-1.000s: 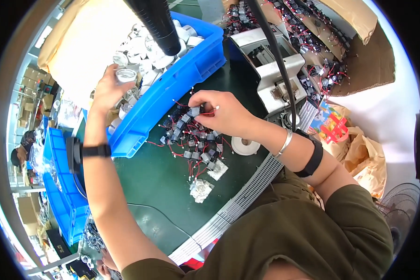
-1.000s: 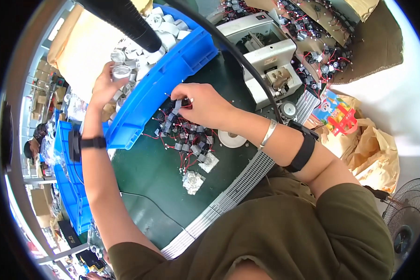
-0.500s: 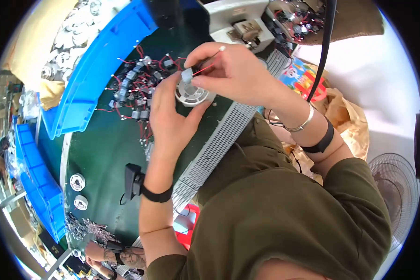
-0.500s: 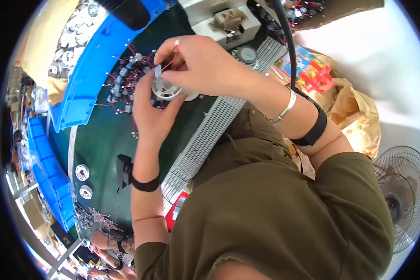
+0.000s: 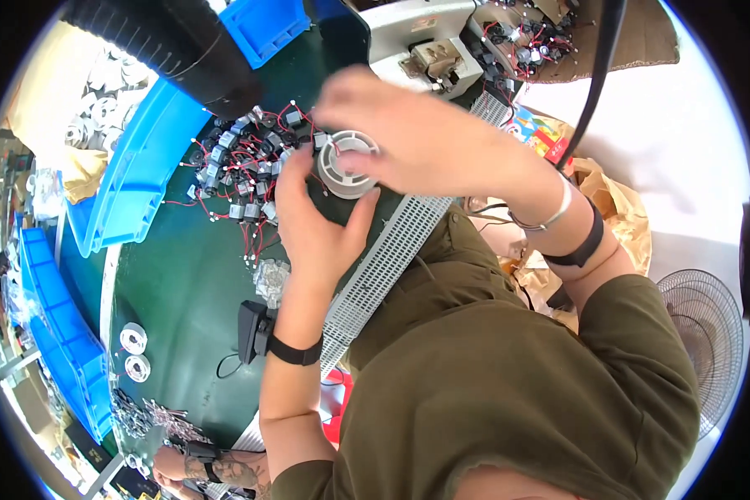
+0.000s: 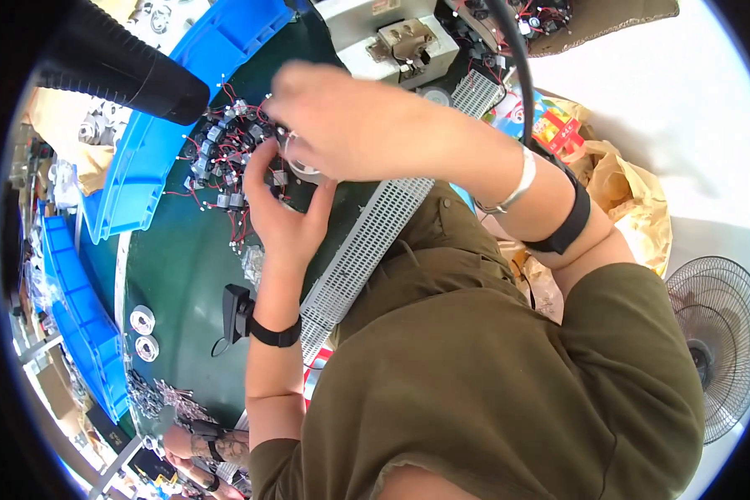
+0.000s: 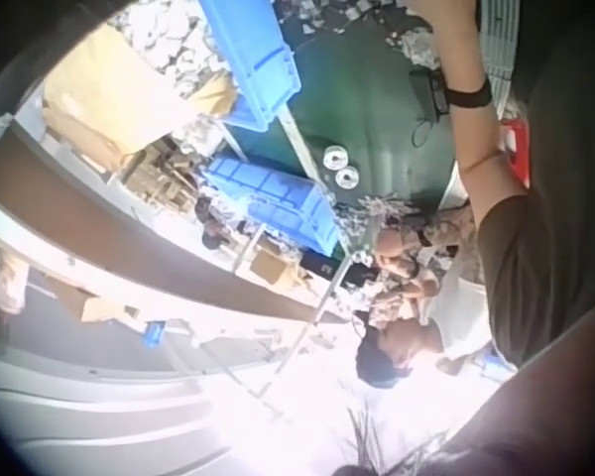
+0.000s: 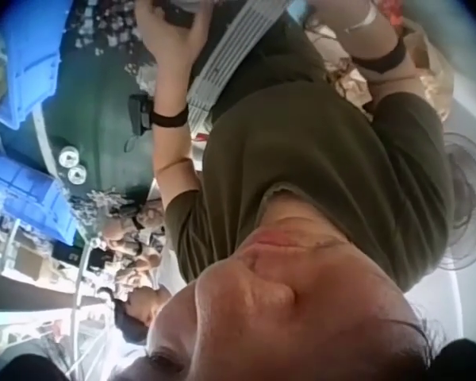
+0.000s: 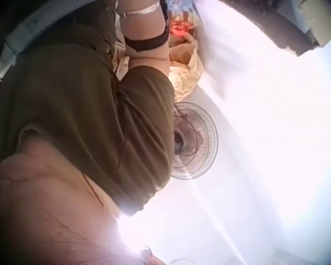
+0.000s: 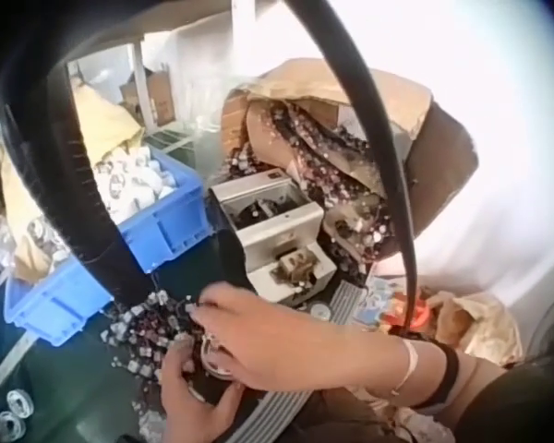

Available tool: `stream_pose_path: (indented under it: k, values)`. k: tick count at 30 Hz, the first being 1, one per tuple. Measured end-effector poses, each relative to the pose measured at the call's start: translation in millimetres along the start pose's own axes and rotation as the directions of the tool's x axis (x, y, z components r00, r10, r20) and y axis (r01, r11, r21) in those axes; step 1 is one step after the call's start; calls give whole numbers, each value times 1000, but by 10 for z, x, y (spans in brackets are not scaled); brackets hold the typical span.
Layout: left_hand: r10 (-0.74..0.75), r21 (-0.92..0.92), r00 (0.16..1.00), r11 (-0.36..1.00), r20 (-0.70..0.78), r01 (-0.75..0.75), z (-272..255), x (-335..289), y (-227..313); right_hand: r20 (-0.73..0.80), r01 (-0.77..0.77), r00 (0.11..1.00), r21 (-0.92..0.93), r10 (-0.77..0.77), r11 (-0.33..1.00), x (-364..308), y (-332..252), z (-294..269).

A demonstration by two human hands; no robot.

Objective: Assembling electronic components into a circular metal housing using an electric screwdriver.

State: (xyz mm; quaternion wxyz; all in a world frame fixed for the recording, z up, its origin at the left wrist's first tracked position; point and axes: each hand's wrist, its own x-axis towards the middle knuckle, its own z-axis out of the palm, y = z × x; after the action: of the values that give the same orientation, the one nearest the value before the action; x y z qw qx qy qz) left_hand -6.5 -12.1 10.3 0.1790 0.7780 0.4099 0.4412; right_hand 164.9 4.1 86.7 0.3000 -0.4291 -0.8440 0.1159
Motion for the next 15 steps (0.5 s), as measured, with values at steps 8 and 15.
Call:
stream_pose_path:
  k: [8, 15]
  values:
    - [258, 272, 961, 922, 101, -276, 89, 84, -30, -239, 80, 957, 767, 167, 637, 1839, -127, 9]
    - [305, 257, 950, 915, 62, -310, 120, 57, -128, -23, -10, 998, 883, 64, 469, 2047, -258, -164]
